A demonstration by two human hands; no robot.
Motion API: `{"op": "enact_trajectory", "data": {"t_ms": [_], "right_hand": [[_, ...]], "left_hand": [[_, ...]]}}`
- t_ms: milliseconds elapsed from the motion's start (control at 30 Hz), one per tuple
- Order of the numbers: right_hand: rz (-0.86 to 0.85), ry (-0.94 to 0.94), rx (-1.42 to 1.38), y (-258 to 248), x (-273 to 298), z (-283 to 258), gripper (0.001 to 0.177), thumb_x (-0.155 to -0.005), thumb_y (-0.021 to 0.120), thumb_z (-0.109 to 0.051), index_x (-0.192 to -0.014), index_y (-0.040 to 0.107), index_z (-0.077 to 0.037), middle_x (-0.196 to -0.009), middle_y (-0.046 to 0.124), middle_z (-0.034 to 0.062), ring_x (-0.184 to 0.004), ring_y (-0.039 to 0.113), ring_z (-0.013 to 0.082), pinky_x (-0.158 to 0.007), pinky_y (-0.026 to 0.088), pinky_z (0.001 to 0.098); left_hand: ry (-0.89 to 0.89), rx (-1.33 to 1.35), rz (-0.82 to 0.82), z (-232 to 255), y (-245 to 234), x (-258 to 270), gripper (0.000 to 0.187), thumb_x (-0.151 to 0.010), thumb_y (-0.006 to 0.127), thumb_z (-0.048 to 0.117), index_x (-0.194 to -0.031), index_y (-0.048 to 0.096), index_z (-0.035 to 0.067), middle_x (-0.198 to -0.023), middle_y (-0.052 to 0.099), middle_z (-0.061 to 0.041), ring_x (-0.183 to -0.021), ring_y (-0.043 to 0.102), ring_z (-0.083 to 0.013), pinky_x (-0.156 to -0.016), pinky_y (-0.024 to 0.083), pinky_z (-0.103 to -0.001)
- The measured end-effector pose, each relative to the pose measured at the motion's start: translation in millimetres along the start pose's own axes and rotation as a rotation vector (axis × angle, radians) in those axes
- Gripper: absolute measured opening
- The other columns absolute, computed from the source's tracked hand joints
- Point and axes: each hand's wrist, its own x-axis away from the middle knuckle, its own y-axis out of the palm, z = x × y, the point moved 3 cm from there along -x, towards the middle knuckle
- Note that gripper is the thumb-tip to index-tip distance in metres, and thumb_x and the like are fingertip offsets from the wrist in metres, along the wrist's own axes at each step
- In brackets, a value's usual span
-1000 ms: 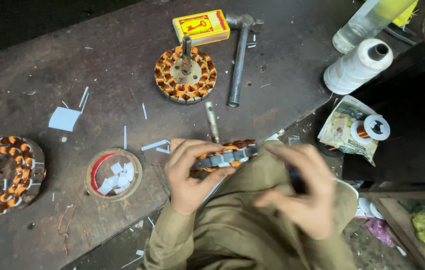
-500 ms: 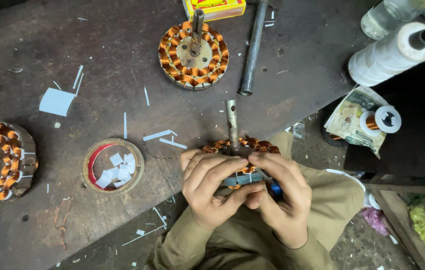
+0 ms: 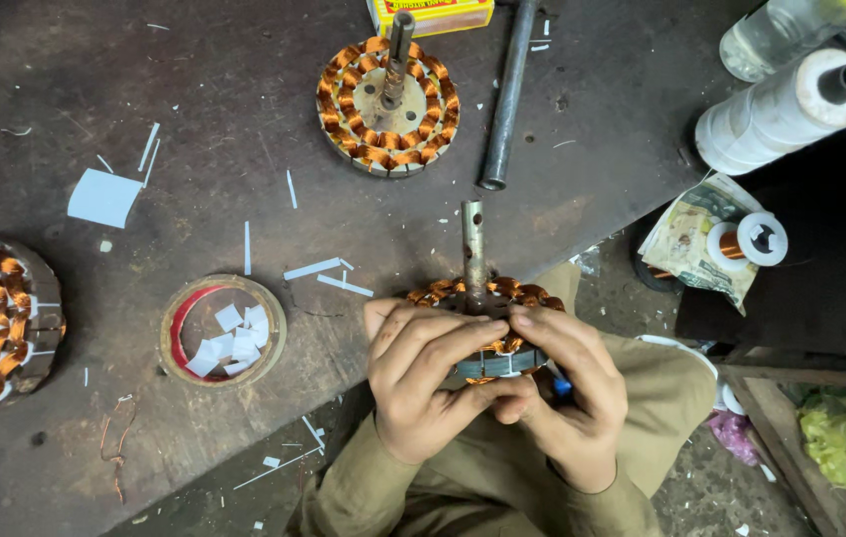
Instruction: The person works on a copper-wound electrical component, inserting small white insulating pieces into the slots between the windings. They use a blue-handled screwdriver to push the pieces into place and adjust the copper wires. The person also briefly handles a blue mobile phone before returning to the repair task.
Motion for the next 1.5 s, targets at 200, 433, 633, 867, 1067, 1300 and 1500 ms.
{"op": "enact_trajectory", "data": {"t_ms": [200, 433, 633, 867, 1067, 1300, 1500], "right_hand": [[0.057, -0.023, 0.035, -1, -25, -15, 0.071, -0.085, 0.076, -0.049, -0.131, 0.061, 0.003, -0.142, 0.059, 0.0180, -0.132, 0.060, 0.0273, -0.114, 0.049, 0.0390], [0.277, 0.263, 0.418, -40, -30, -49, 0.031, -0.096, 0.073, -0.009, -0.124, 0.068, 0.003, -0.116, 0.052, 0.0162, -0.091, 0.049, 0.0174, -0.087, 0.045, 0.0284], [0.064, 0.089, 0.459, -68, -41, -79, 0.036, -0.085, 0.078, 0.001, -0.119, 0.070, 0.004, -0.111, 0.063, 0.0138, -0.089, 0.062, 0.0174, -0.088, 0.050, 0.0275], [0.379, -0.102, -0.135, -72, -37, -72, 0.036, -0.107, 0.076, -0.002, -0.135, 0.055, 0.004, -0.113, 0.066, 0.0158, -0.098, 0.066, 0.0168, -0.091, 0.054, 0.0252], [0.353, -0.160, -0.095, -66, -51, -65, 0.034, -0.112, 0.070, -0.001, -0.139, 0.050, 0.003, -0.113, 0.063, 0.0143, -0.099, 0.066, 0.0173, -0.090, 0.054, 0.0256], [0.269, -0.144, -0.005, -59, -67, -75, 0.031, -0.119, 0.064, 0.000, -0.143, 0.045, 0.002, -0.114, 0.060, 0.0126, -0.100, 0.065, 0.0179, -0.089, 0.054, 0.0262], [0.223, -0.092, 0.027, -53, -85, -92, 0.030, -0.119, 0.064, 0.002, -0.142, 0.045, 0.004, -0.114, 0.061, 0.0130, -0.101, 0.063, 0.0144, -0.089, 0.053, 0.0248]], "left_hand": [[-0.071, -0.035, -0.049, 0, 0, -12, 0.054, -0.077, 0.086, 0.043, -0.116, 0.071, 0.010, -0.107, 0.071, -0.003, -0.097, 0.067, -0.0225, -0.090, 0.045, -0.040], [-0.250, -0.024, -0.113, -7, -3, -40, 0.058, -0.081, 0.087, 0.033, -0.127, 0.063, 0.006, -0.106, 0.070, -0.008, -0.097, 0.068, -0.0284, -0.091, 0.047, -0.041], [-0.240, 0.198, -0.150, -18, -10, -46, 0.045, -0.091, 0.082, 0.019, -0.129, 0.063, 0.005, -0.120, 0.073, -0.013, -0.110, 0.072, -0.0283, -0.095, 0.056, -0.037], [-0.268, 0.256, 0.013, -32, 7, -32, 0.045, -0.083, 0.090, 0.019, -0.118, 0.066, 0.005, -0.107, 0.075, -0.009, -0.097, 0.077, -0.0205, -0.083, 0.059, -0.031], [-0.208, 0.261, 0.021, -36, 8, -28, 0.044, -0.084, 0.089, 0.019, -0.119, 0.066, 0.006, -0.109, 0.075, -0.010, -0.099, 0.076, -0.0228, -0.085, 0.059, -0.033], [-0.206, 0.256, 0.015, -36, 7, -28, 0.044, -0.084, 0.089, 0.019, -0.119, 0.066, 0.005, -0.108, 0.075, -0.010, -0.098, 0.075, -0.0237, -0.085, 0.058, -0.033], [-0.207, 0.285, 0.009, -36, 8, -29, 0.044, -0.084, 0.089, 0.019, -0.119, 0.066, 0.005, -0.108, 0.075, -0.009, -0.098, 0.075, -0.0229, -0.086, 0.059, -0.033]]}}
